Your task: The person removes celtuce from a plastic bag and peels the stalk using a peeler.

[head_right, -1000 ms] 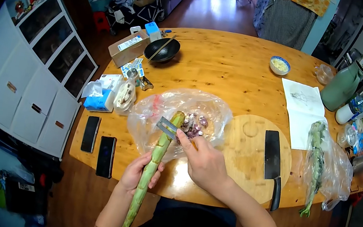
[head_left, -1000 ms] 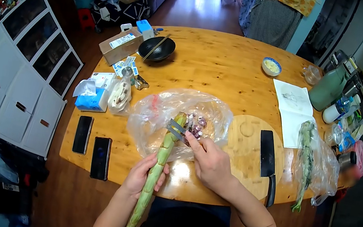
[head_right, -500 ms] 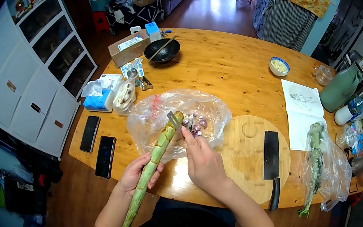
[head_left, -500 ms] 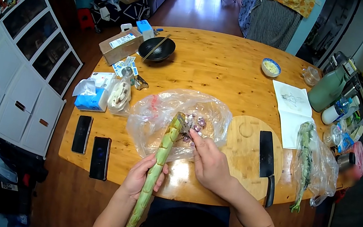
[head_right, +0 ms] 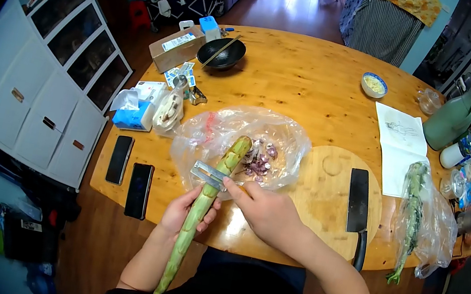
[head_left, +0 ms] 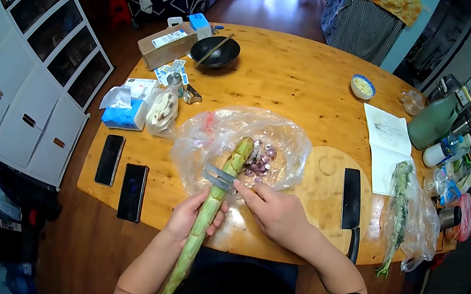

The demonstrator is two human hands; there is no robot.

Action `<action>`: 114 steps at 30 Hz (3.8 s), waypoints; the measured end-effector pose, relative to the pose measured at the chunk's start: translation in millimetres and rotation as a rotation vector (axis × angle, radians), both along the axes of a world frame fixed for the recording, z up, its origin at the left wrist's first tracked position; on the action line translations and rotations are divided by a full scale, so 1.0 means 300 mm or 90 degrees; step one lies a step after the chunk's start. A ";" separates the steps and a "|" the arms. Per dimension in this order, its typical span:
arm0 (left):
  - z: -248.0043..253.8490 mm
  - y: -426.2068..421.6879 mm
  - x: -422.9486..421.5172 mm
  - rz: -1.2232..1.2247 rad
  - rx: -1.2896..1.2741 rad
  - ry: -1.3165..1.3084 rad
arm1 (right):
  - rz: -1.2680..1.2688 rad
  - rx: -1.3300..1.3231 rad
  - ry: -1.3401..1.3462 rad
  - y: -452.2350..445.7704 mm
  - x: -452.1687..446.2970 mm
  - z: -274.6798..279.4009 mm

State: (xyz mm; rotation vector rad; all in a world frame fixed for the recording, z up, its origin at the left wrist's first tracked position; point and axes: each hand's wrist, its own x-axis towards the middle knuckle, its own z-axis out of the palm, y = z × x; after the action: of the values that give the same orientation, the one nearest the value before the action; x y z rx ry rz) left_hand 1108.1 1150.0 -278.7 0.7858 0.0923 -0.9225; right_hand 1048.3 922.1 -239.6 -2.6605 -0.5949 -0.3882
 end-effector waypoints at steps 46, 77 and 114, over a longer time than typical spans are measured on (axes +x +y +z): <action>-0.001 0.072 0.033 -0.071 0.019 0.061 | -0.316 0.017 0.130 -0.110 0.147 -0.103; -0.006 -0.052 0.117 -0.025 -0.042 0.139 | -0.157 0.089 0.003 0.007 0.141 -0.101; 0.029 -0.038 0.130 -0.065 0.012 -0.048 | -0.155 0.059 -0.096 0.006 0.112 -0.089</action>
State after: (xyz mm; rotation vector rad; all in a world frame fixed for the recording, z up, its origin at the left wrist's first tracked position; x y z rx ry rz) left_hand 1147.1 1138.5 -270.0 0.8487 -0.0050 -0.9892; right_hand 1082.0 923.8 -266.4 -2.6355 -0.2863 -0.6730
